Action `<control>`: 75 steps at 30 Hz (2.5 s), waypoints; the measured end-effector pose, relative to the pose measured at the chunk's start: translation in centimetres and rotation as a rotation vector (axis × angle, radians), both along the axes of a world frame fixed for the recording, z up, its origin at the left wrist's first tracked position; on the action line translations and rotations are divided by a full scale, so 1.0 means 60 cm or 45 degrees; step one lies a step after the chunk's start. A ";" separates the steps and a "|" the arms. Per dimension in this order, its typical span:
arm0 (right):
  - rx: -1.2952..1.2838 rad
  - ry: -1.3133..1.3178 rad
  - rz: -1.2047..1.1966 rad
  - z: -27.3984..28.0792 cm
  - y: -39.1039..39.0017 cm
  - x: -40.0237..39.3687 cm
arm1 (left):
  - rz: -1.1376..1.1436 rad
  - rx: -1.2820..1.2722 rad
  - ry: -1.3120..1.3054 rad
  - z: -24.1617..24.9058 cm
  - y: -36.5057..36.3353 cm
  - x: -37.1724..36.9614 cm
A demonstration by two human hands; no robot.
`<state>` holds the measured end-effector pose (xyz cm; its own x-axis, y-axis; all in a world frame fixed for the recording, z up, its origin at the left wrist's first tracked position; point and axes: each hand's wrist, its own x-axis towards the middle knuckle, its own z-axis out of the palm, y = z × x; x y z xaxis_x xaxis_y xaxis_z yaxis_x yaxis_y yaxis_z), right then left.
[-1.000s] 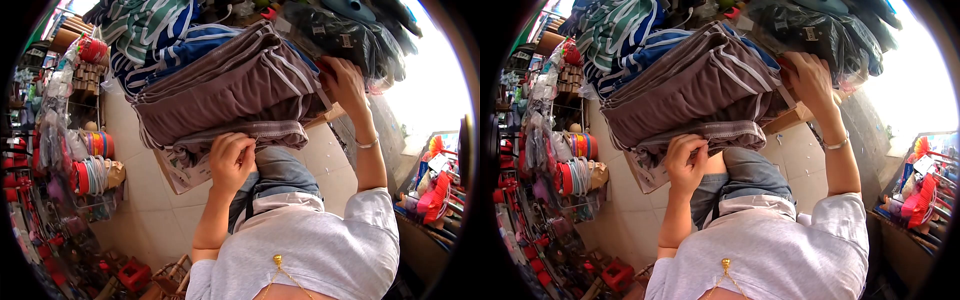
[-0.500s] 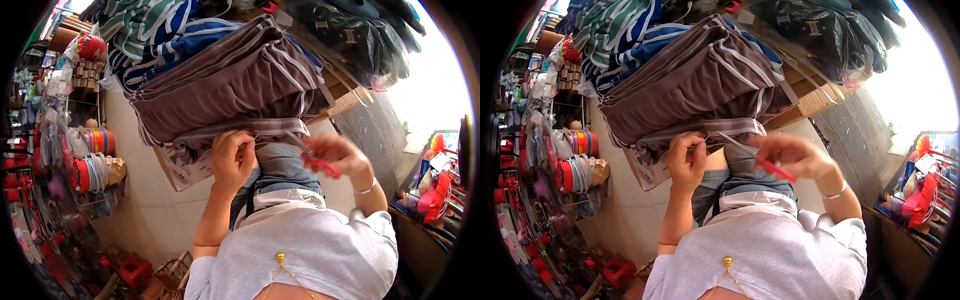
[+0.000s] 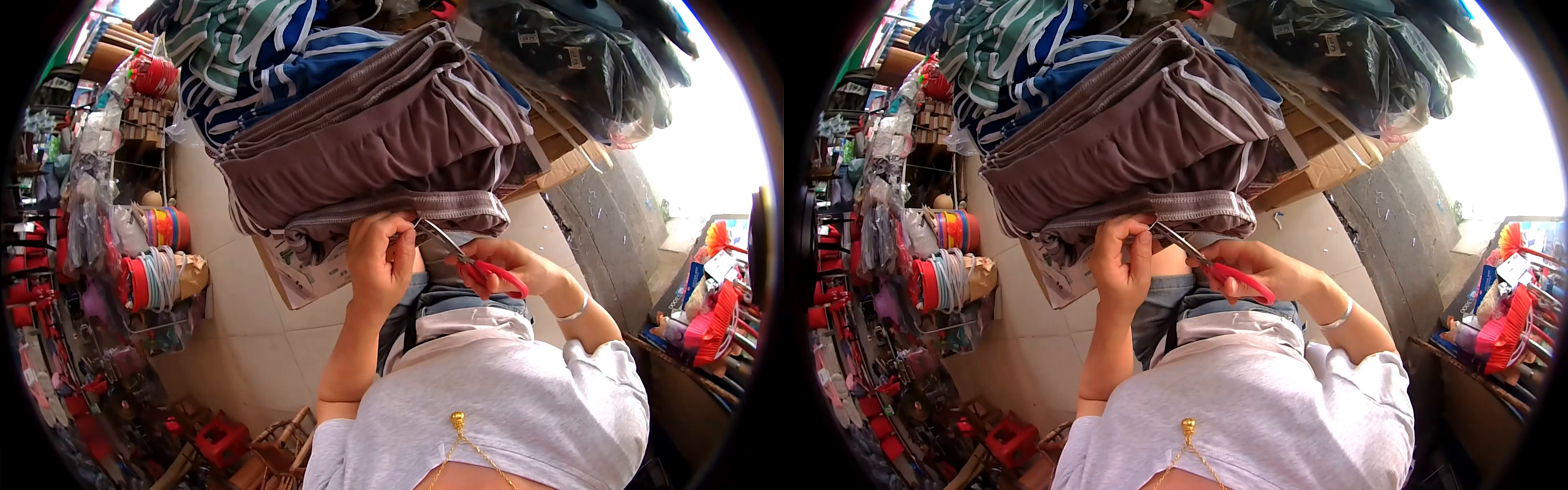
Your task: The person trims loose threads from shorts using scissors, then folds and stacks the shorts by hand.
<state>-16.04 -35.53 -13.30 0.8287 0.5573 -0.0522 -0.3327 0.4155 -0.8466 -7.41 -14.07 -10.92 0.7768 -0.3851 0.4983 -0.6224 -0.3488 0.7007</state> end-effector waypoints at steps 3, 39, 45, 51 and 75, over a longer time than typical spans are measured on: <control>0.022 0.025 -0.032 0.005 0.007 0.003 | -0.012 0.003 -0.014 0.001 0.000 0.001; 0.117 -0.128 -0.639 0.043 -0.050 -0.037 | 0.020 0.232 -0.194 0.039 -0.038 0.030; -0.167 -0.155 -0.487 0.048 -0.064 -0.032 | 0.081 0.624 -0.160 0.037 -0.050 0.052; -0.347 -0.174 -0.475 0.055 -0.065 -0.027 | -0.008 0.537 -0.132 0.028 -0.049 0.054; -0.045 0.164 -0.279 0.042 0.026 -0.004 | 0.061 0.161 -0.004 0.000 -0.031 0.044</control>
